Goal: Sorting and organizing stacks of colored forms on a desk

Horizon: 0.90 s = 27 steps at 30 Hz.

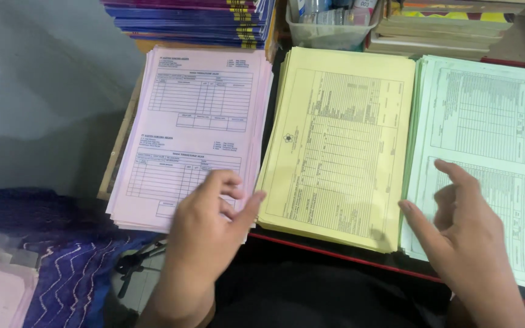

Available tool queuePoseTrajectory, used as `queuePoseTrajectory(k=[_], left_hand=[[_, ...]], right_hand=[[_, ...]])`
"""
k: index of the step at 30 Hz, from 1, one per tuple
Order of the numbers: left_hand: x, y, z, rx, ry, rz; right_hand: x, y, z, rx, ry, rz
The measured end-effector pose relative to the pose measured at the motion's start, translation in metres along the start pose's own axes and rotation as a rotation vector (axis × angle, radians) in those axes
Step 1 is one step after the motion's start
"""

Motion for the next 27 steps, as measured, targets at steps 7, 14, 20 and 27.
queuePoseTrajectory(k=[7, 14, 20, 27], left_hand=[[0.058, -0.085, 0.034, 0.302, 0.311, 0.237], [0.065, -0.126, 0.048, 0.461, 0.133, 0.275], [0.059, -0.141, 0.051, 0.328, 0.254, 0.359], [0.063, -0.135, 0.06, 0.382, 0.204, 0.412]], right_hand=[[-0.013, 0.043, -0.015, 0.319, 0.063, 0.138], [-0.031, 0.041, -0.03, 0.357, 0.114, 0.434], [-0.035, 0.067, -0.028, 0.304, 0.089, 0.445], [-0.038, 0.074, -0.024, 0.34, 0.091, 0.592]])
Point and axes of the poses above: each hand's wrist, its own z-axis towards the middle knuckle, its own x-axis out of the back of the hand, y = z × x, the point moved 2 cm from there along z, towards the middle knuckle, and after that the axes turned 11 degrees about y, right-handed, at the moved point
